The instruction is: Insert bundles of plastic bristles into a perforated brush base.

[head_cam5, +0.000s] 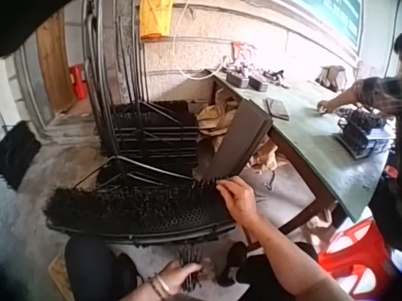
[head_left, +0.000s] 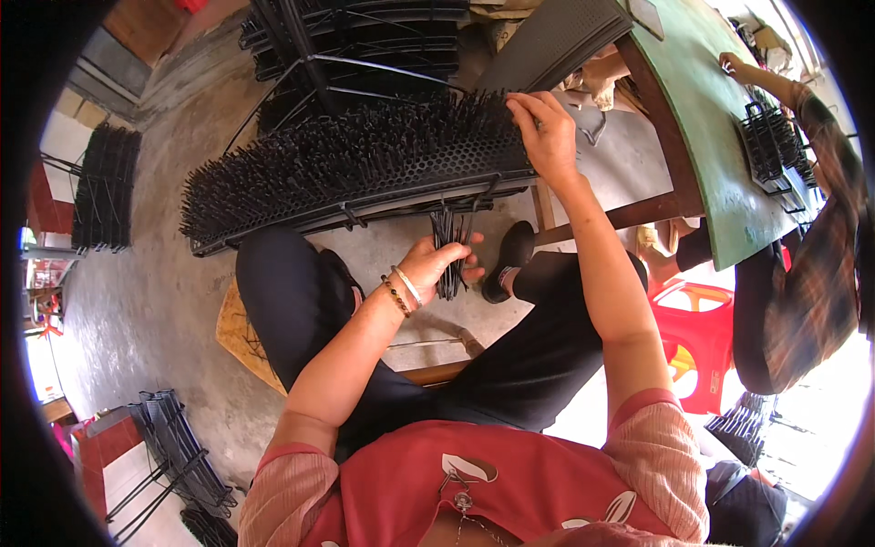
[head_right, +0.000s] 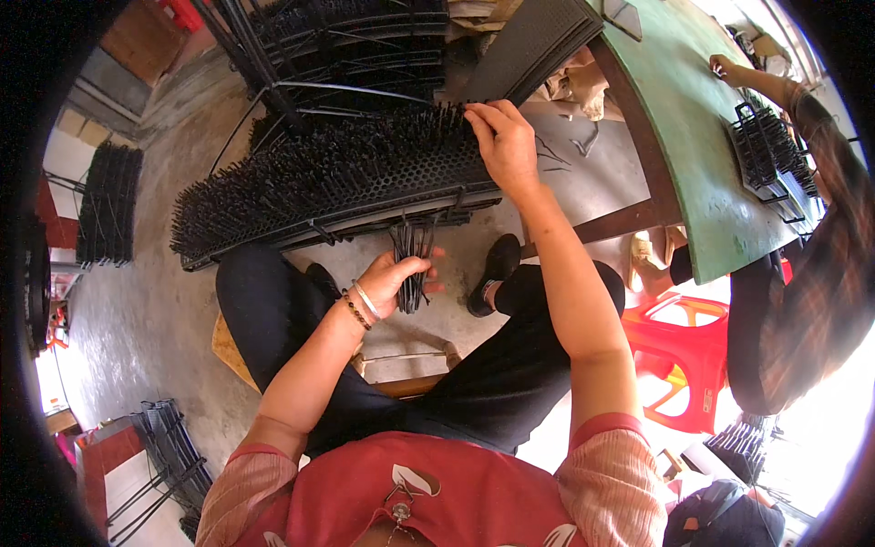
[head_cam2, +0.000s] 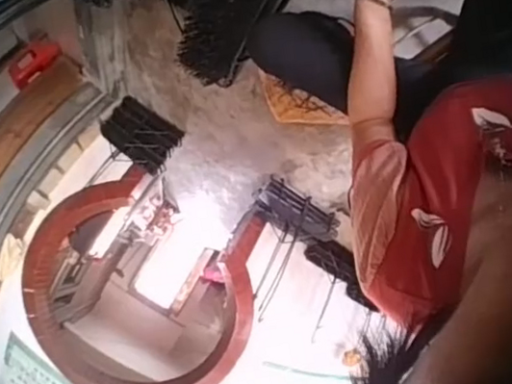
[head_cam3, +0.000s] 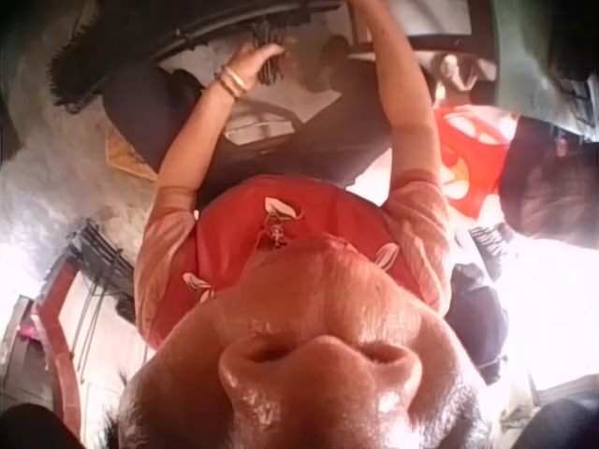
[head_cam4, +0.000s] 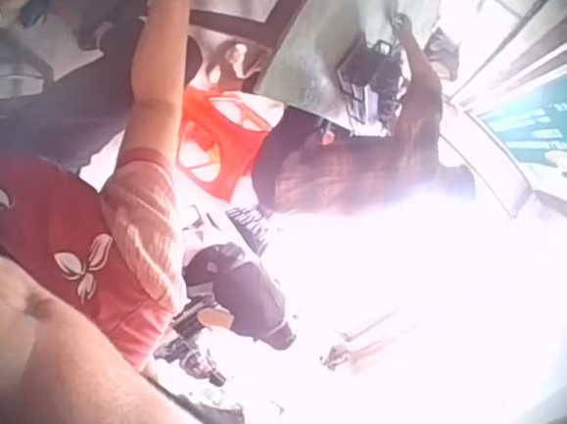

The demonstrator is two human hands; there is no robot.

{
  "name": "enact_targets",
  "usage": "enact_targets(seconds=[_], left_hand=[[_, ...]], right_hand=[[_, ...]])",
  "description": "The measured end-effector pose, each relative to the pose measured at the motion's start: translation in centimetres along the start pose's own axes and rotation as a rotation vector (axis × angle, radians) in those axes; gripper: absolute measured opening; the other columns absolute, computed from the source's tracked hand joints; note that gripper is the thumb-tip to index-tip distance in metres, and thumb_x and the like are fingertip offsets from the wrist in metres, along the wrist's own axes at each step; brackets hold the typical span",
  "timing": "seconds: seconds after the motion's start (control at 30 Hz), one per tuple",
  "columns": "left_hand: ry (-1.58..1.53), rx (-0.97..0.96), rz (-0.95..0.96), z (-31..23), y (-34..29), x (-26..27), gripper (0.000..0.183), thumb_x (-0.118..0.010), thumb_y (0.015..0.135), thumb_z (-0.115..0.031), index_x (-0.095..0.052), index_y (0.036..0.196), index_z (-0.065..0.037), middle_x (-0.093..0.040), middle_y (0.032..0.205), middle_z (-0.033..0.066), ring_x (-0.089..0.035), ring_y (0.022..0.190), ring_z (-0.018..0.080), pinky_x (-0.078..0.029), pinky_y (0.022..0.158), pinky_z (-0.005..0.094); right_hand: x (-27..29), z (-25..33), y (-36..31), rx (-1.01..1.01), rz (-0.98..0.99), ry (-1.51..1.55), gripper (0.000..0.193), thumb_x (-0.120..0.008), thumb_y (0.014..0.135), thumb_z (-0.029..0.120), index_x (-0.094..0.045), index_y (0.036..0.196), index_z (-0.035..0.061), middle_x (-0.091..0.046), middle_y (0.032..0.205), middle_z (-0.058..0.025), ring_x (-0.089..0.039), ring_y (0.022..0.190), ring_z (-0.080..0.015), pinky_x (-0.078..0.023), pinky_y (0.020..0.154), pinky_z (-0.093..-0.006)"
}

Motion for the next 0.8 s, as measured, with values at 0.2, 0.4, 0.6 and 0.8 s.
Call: enact_targets(seconds=[0.2, 0.4, 0.6, 0.8], left_hand=[[-0.093, -0.07, -0.006, -0.5, -0.3, -0.6, 0.024, -0.056, 0.086, -0.007, -0.057, 0.107, 0.004, -0.057, 0.095, 0.0083, -0.056, 0.082, 0.0166, -0.057, 0.076, 0.0364], [-0.109, -0.078, 0.022, -0.7, -0.3, -0.5, 0.024, -0.055, 0.086, -0.006, -0.056, 0.108, 0.004, -0.058, 0.1, 0.0082, -0.056, 0.081, 0.0152, -0.057, 0.076, 0.0366], [-0.11, -0.108, 0.026, -0.6, 0.0, 0.3, 0.025, -0.059, 0.084, -0.008, -0.055, 0.107, 0.0, -0.057, 0.113, 0.0095, -0.057, 0.084, 0.0158, -0.056, 0.077, 0.0393], [-0.136, -0.144, 0.018, -0.9, -0.1, -0.1, 0.025, -0.059, 0.085, -0.007, -0.055, 0.108, 0.003, -0.057, 0.111, 0.0105, -0.059, 0.087, 0.019, -0.056, 0.076, 0.0367]], right_hand=[[-0.3, -0.3, -0.5, -0.061, -0.053, -0.069, 0.013, -0.065, 0.08, 0.005, -0.067, 0.092, 0.0005, -0.062, 0.08, -0.0113, -0.061, 0.068, -0.0214, -0.047, 0.062, -0.0277], [-0.4, -0.2, -0.7, 0.01, -0.103, -0.165, 0.014, -0.067, 0.078, 0.006, -0.067, 0.092, 0.0014, -0.062, 0.08, -0.0118, -0.062, 0.07, -0.0244, -0.048, 0.064, -0.0303], [-0.4, 0.4, -0.9, 0.075, -0.048, -0.259, 0.012, -0.067, 0.078, 0.011, -0.069, 0.089, 0.0071, -0.061, 0.08, -0.0083, -0.057, 0.071, -0.0291, -0.047, 0.066, -0.037], [-0.3, 0.4, -1.0, 0.04, -0.096, -0.244, 0.013, -0.068, 0.078, 0.011, -0.068, 0.088, 0.0027, -0.061, 0.075, -0.011, -0.061, 0.065, -0.0239, -0.048, 0.06, -0.031]])
Point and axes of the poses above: each hand's wrist, its own y-axis towards the middle knuckle, its own x-axis out of the back of the hand, z = x × y, the point moved 1 cm from there along y, towards the middle knuckle
